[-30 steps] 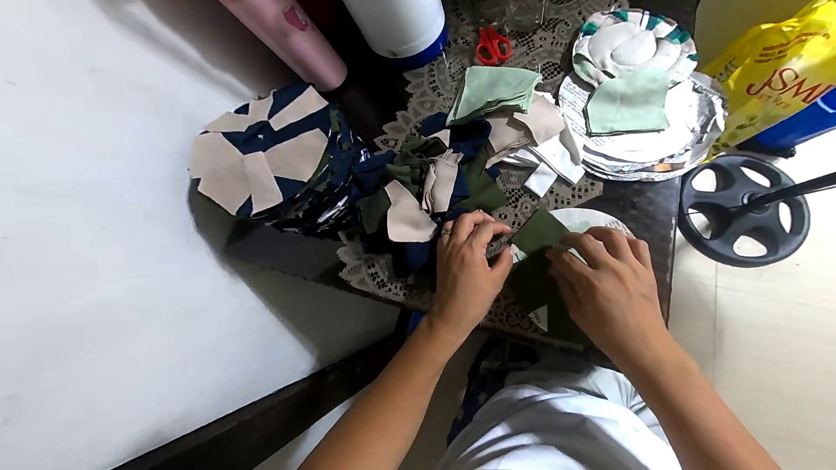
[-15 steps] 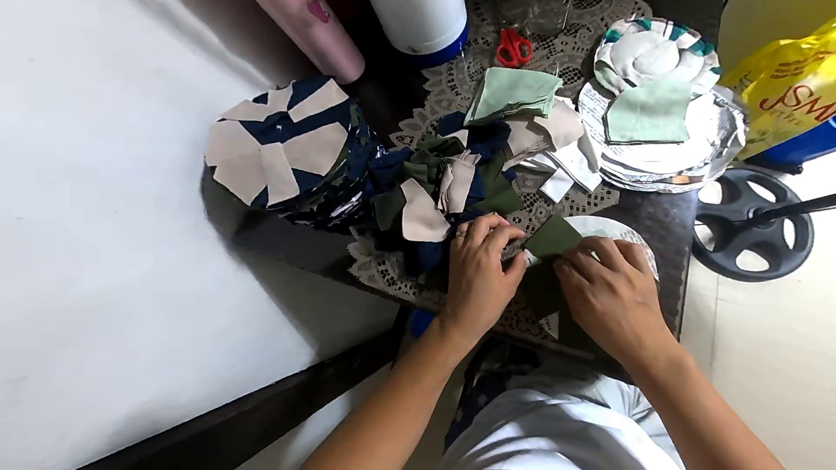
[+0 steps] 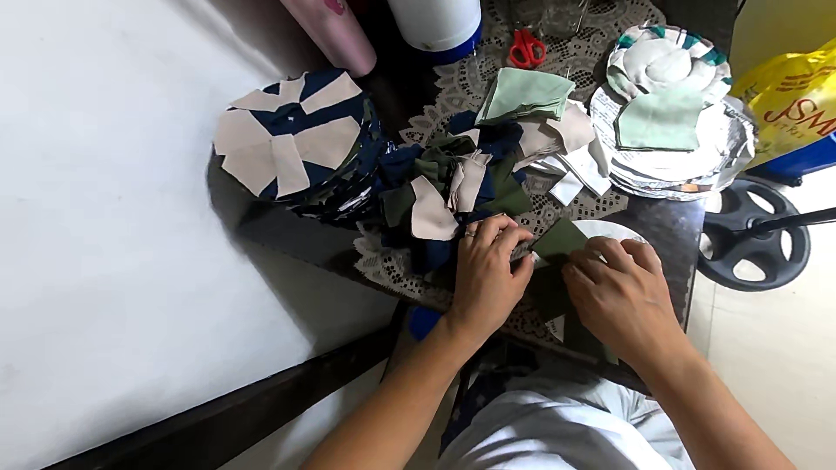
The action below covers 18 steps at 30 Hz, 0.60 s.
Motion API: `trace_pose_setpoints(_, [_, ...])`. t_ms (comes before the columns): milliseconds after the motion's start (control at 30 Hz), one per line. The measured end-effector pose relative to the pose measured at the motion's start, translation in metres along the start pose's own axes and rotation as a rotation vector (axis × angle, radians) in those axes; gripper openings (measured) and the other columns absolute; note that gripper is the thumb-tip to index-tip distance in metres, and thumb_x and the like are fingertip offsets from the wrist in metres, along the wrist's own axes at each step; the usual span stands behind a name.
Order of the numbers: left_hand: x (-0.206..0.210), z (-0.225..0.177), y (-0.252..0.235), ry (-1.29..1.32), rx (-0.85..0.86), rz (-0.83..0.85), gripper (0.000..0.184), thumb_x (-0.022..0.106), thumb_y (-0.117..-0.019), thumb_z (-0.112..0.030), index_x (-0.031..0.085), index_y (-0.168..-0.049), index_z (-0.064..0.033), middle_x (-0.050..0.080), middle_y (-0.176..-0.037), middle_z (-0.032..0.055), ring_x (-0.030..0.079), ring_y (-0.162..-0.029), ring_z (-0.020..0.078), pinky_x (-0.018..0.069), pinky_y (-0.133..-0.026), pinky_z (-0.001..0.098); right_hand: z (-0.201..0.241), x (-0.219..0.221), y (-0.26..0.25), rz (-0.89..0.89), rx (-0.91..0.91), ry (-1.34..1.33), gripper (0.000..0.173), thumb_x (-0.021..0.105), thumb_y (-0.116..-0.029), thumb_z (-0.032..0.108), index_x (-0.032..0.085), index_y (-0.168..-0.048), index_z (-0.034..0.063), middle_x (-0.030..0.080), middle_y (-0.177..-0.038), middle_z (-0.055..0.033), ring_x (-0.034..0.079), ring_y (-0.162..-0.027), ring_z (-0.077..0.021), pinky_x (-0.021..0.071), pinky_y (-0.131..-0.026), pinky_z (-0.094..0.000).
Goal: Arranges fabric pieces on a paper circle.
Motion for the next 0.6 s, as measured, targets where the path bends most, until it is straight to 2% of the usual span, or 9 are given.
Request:
trace_pose_setpoints(133, [0.0001, -0.0001, 0.0004, -0.005, -0.002, 0.000, 0.020, 0.074, -0.0892, -0.020, 0.077, -0.107, -0.0124, 0.067, -0.121, 0.0098, 0.060, -0.117, 0.0313, 0.0475, -0.095, 0.0523, 0.0030, 0.0002, -0.0008, -0.007, -0.043, 0.031, 0.022, 0.052, -0.0953, 0.002, 0.069, -0.081, 0.0058, 0.071, -0.081, -0.0096, 0.068, -0.093, -0.0295, 0.0440, -0.083, -0.0462])
trace_pose_setpoints(267, [-0.0003, -0.0003, 0.0005, 0.003, 0.007, -0.009, 0.019, 0.075, -0.0888, -0.019, 0.077, -0.107, -0.0123, 0.068, -0.120, 0.0099, 0.061, -0.116, 0.0315, 0.0482, -0.094, 0.0525, 0.0015, -0.0018, -0.0036, 0.001, -0.031, 0.026, 0.022, 0.053, -0.0951, 0.001, 0.069, -0.081, 0.0050, 0.072, -0.081, -0.0091, 0.068, -0.095, -0.0289, 0.0443, -0.084, -0.0460])
trace_pose_setpoints(600, [-0.0007, -0.0007, 0.0005, 0.001, 0.021, -0.014, 0.019, 0.075, -0.0883, -0.020, 0.077, -0.106, -0.0123, 0.068, -0.119, 0.0099, 0.061, -0.115, 0.0312, 0.0479, -0.093, 0.0522, -0.0005, -0.0020, -0.0056, 0.015, -0.009, 0.019, 0.023, 0.052, -0.0967, 0.004, 0.068, -0.080, 0.0045, 0.072, -0.081, -0.0100, 0.069, -0.096, -0.0298, 0.0445, -0.085, -0.0474])
Point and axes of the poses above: each hand's wrist, its own y-axis away from the middle knuckle, its own x-axis out of the palm, z = x × y, the point moved 9 cm from there along -y, towards the middle knuckle
